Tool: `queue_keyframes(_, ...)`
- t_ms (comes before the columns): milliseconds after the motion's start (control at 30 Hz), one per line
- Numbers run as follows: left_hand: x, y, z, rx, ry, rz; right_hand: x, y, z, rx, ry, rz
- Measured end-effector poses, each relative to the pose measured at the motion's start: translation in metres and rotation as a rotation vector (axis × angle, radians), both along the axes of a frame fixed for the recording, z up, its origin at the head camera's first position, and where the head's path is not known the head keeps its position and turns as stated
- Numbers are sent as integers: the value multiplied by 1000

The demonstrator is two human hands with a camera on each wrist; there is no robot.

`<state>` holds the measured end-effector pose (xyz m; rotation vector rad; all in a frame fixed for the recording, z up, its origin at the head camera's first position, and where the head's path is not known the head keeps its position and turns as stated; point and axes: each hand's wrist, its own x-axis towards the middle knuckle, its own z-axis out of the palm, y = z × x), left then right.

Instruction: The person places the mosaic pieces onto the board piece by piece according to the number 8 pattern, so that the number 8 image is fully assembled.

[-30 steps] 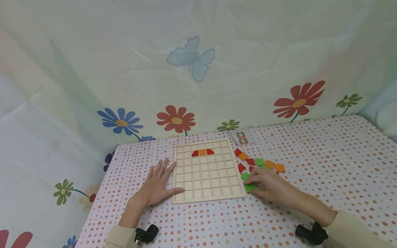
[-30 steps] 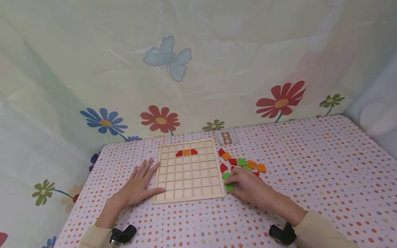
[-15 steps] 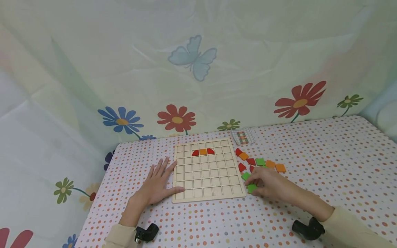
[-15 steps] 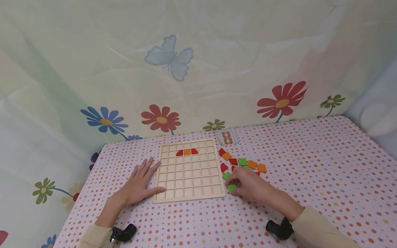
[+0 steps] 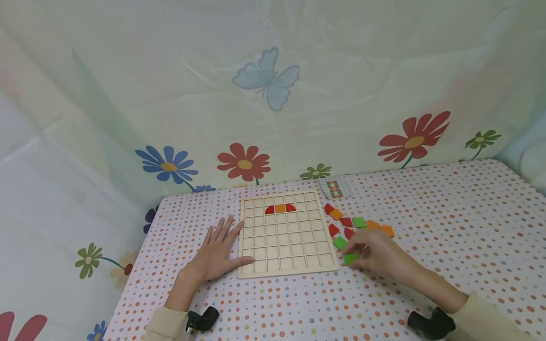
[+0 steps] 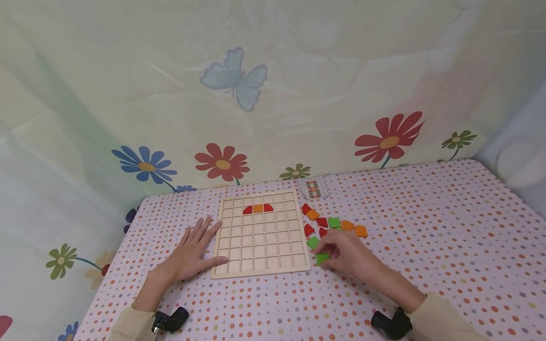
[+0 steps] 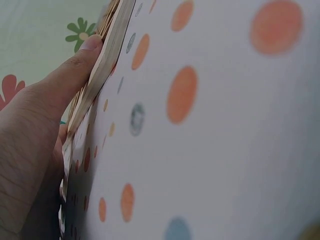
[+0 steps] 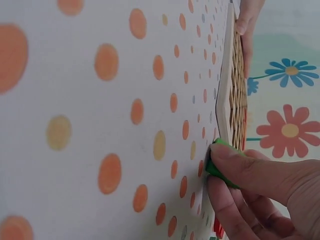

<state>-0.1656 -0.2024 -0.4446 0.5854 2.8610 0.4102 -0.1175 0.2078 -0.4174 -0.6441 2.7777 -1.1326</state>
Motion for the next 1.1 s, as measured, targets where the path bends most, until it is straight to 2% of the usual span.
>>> queue_keyframes(233,0,-1,0,-12,2,12,-1,-8,5,-24,59,2)
queue_keyframes(367,0,-1,-1,-19,3,16,-9,-23,10,-49,111,-13)
queue_keyframes(533,-1,-2,-3,-14,4,16,-35,-50,13,-125,145,8)
queue_keyframes(767,0,-1,-3,-17,3,30,-77,-92,11,-208,135,85)
queue_keyframes(1100,-1,0,0,-12,1,12,-112,-131,6,-197,110,111)
